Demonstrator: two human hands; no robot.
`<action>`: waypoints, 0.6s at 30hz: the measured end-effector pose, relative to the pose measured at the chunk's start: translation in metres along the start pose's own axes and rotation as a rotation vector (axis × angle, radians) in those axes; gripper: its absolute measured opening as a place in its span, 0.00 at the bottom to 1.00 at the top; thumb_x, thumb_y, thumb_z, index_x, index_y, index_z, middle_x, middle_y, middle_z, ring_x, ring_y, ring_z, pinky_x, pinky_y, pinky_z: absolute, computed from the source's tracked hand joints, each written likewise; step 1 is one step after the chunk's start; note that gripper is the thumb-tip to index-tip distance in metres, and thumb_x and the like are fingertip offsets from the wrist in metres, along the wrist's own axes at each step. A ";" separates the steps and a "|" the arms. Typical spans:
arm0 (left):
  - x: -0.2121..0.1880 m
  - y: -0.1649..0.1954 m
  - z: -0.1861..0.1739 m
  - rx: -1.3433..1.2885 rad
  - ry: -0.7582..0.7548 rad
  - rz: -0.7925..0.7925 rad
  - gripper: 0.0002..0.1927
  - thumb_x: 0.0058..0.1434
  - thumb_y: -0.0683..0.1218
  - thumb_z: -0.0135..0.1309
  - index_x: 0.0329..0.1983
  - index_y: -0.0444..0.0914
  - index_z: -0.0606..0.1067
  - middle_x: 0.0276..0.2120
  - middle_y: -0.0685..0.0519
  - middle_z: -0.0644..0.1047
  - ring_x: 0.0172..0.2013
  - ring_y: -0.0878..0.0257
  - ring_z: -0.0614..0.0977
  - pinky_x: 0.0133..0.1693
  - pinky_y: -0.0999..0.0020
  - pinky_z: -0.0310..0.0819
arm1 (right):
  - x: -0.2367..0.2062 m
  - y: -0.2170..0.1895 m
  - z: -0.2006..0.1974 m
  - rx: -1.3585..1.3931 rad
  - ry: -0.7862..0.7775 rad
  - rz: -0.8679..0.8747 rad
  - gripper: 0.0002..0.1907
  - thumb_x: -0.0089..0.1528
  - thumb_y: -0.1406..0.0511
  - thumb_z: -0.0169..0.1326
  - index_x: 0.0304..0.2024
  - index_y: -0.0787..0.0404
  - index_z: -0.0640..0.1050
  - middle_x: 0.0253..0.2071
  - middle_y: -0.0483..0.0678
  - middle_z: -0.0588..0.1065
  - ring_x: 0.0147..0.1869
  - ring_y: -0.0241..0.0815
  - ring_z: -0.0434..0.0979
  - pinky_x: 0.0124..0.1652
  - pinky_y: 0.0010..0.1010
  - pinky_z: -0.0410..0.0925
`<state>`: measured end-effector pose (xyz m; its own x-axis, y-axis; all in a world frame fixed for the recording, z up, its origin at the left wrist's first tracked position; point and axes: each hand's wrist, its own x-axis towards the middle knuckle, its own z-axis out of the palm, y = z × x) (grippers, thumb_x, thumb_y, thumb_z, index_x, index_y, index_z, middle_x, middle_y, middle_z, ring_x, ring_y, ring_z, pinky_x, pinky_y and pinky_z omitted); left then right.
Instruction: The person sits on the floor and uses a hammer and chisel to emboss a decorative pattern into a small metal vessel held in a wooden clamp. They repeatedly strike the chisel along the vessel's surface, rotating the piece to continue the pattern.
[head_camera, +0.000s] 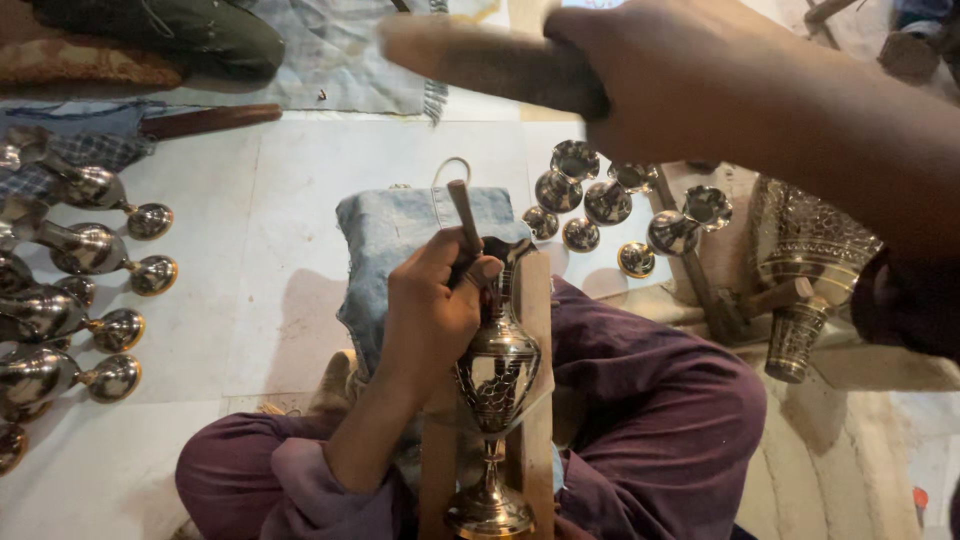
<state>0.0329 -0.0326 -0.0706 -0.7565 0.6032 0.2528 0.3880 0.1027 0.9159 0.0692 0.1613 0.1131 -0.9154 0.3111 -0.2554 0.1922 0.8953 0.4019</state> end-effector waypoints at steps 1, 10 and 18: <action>0.002 0.000 0.000 0.032 -0.039 -0.046 0.11 0.62 0.44 0.63 0.44 0.34 0.77 0.31 0.45 0.82 0.28 0.59 0.84 0.30 0.62 0.76 | 0.001 0.001 0.004 -0.023 -0.050 0.039 0.26 0.55 0.62 0.64 0.56 0.45 0.74 0.36 0.52 0.81 0.39 0.53 0.83 0.38 0.45 0.76; 0.004 -0.002 0.000 0.030 -0.062 0.154 0.12 0.62 0.41 0.61 0.48 0.33 0.78 0.36 0.43 0.82 0.33 0.52 0.86 0.35 0.62 0.77 | -0.009 0.021 0.031 0.195 0.097 0.027 0.27 0.53 0.56 0.67 0.53 0.49 0.75 0.36 0.51 0.81 0.40 0.53 0.83 0.40 0.46 0.74; 0.005 -0.009 -0.001 0.013 -0.090 0.091 0.13 0.61 0.42 0.62 0.47 0.32 0.79 0.34 0.45 0.82 0.32 0.58 0.86 0.33 0.63 0.78 | -0.006 0.022 0.040 0.074 0.100 0.003 0.18 0.56 0.60 0.64 0.48 0.50 0.76 0.33 0.49 0.80 0.35 0.53 0.83 0.35 0.48 0.75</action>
<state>0.0254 -0.0308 -0.0769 -0.6677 0.6789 0.3054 0.4605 0.0543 0.8860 0.0926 0.1917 0.0879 -0.9448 0.2840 -0.1635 0.2173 0.9165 0.3360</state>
